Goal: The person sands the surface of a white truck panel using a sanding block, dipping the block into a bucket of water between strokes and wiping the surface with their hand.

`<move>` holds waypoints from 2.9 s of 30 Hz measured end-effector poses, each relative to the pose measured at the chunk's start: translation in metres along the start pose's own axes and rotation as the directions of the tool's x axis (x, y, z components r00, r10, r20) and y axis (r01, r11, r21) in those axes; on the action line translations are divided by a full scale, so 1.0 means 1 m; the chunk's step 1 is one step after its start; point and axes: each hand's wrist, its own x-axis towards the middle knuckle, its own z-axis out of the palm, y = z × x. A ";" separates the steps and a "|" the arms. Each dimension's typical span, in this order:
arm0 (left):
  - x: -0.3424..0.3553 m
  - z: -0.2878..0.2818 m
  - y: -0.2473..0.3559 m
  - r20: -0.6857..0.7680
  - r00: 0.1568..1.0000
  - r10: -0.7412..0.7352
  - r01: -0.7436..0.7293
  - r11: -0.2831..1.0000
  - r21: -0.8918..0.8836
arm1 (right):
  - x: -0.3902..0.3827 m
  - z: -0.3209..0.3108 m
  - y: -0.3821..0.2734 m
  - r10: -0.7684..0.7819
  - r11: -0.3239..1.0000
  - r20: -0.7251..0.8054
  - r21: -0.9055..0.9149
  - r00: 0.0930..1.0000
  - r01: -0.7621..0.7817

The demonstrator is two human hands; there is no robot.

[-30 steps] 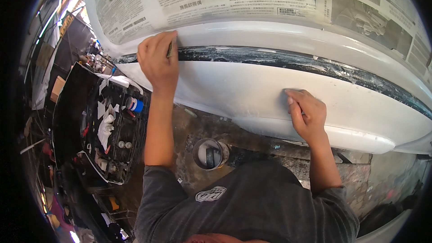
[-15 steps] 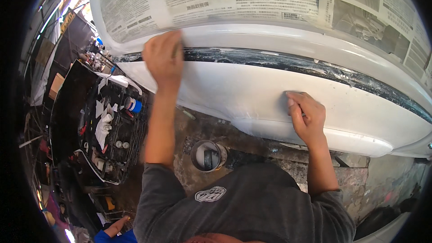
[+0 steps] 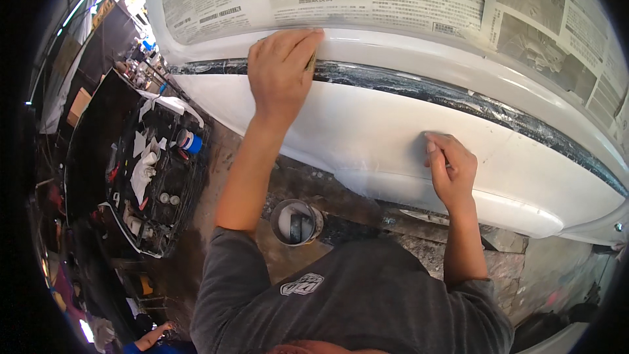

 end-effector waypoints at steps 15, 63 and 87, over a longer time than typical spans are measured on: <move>-0.017 -0.025 -0.057 0.072 0.995 -0.062 0.051 0.988 0.144 | -0.001 0.000 0.003 -0.014 1.000 -0.007 0.010 1.000 0.014; -0.005 -0.021 -0.049 0.187 0.981 0.058 -0.084 0.987 0.136 | 0.005 0.004 0.012 -0.251 0.955 -0.005 -0.162 0.968 0.247; -0.001 -0.003 -0.069 0.192 0.979 0.071 -0.106 0.979 0.177 | 0.008 -0.006 0.010 -0.271 0.962 -0.034 -0.043 0.962 0.270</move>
